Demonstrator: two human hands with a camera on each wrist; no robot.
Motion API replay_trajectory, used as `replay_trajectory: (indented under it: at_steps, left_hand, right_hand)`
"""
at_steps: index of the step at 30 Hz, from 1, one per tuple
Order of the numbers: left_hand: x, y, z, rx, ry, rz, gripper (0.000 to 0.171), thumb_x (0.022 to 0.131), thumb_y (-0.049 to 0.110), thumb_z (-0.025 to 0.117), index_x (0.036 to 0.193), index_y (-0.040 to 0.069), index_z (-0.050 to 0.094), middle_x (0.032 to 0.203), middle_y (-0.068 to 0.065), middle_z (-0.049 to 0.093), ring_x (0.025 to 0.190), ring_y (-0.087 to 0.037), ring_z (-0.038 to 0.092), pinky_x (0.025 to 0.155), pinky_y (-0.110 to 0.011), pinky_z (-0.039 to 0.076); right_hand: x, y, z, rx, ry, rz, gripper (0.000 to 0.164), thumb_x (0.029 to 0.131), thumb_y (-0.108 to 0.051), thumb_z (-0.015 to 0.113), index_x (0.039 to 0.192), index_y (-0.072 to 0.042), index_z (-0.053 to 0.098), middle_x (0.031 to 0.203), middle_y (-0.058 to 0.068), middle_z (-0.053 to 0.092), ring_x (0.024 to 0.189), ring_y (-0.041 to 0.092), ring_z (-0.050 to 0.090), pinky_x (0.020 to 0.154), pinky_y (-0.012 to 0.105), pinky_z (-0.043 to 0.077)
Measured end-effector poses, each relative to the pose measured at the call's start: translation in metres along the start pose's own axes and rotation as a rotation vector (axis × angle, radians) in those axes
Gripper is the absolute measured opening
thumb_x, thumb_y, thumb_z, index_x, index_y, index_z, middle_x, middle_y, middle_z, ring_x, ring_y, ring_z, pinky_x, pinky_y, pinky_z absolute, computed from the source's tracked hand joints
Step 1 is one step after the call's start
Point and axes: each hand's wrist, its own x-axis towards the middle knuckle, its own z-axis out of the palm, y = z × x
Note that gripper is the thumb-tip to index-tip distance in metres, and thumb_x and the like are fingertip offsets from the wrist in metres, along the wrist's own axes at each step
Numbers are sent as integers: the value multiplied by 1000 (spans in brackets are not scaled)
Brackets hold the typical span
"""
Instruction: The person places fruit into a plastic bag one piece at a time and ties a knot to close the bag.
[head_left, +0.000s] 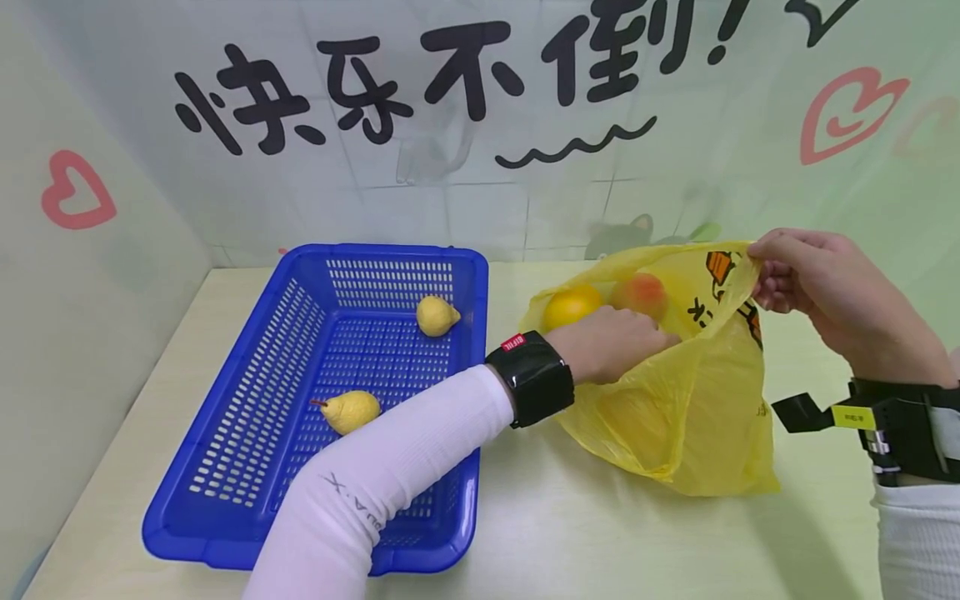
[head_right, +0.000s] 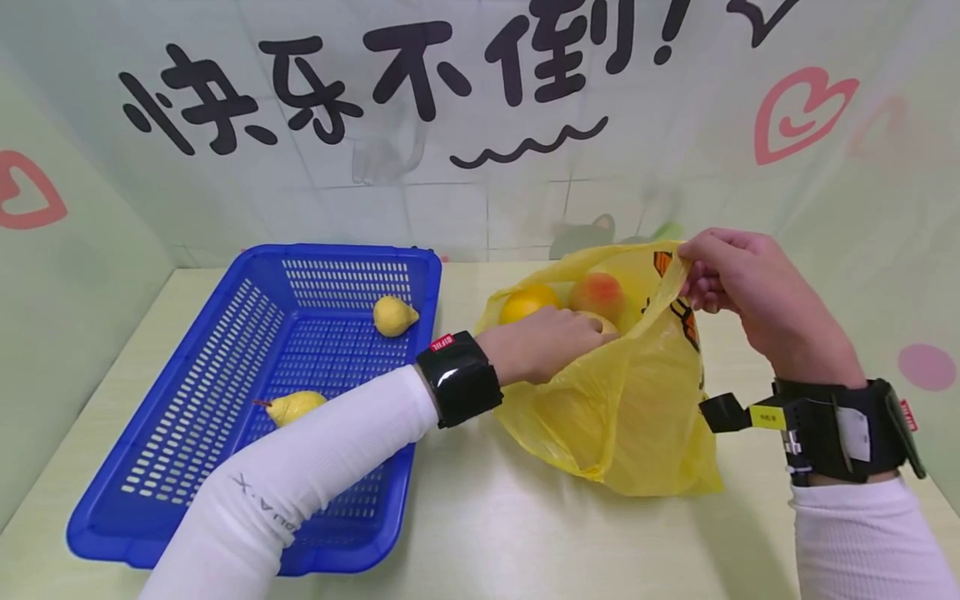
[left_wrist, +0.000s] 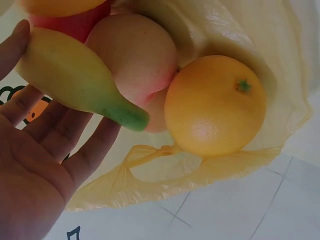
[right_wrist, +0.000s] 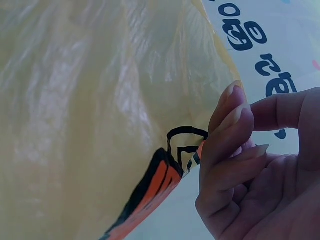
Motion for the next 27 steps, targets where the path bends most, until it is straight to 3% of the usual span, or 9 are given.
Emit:
replay_trajectory:
  at_steps: [9, 16, 22, 27]
  left_hand:
    - [-2, -1, 5, -37, 16, -12, 28, 106, 34, 38, 126, 26, 56, 121, 3, 58, 112, -15, 54, 95, -33, 49]
    - [-4, -5, 8, -42, 1, 2, 31, 107, 31, 38, 131, 21, 55, 131, 0, 56, 120, -16, 51, 106, -30, 43]
    - [-7, -10, 10, -63, -20, 7, 25, 108, 24, 36, 126, 17, 51, 120, -1, 53, 109, -13, 51, 99, -25, 43]
    - [-10, -10, 10, -107, -55, -28, 20, 108, 23, 34, 125, 17, 44, 118, -2, 48, 104, -12, 53, 94, -23, 45]
  right_hand:
    - [0, 1, -1, -4, 6, 3, 29, 103, -28, 49, 81, -22, 66, 67, -6, 57, 61, 13, 51, 55, 27, 41]
    - [-1, 3, -3, -29, 12, 8, 28, 103, -29, 48, 82, -24, 66, 68, -7, 56, 62, 13, 51, 56, 27, 42]
    - [-2, 4, -5, -47, 23, 7, 29, 104, -29, 47, 82, -27, 66, 69, -8, 56, 62, 12, 52, 56, 26, 43]
    - [-2, 5, -6, -60, 27, 7, 28, 104, -30, 47, 82, -28, 66, 69, -9, 56, 62, 12, 52, 56, 26, 43]
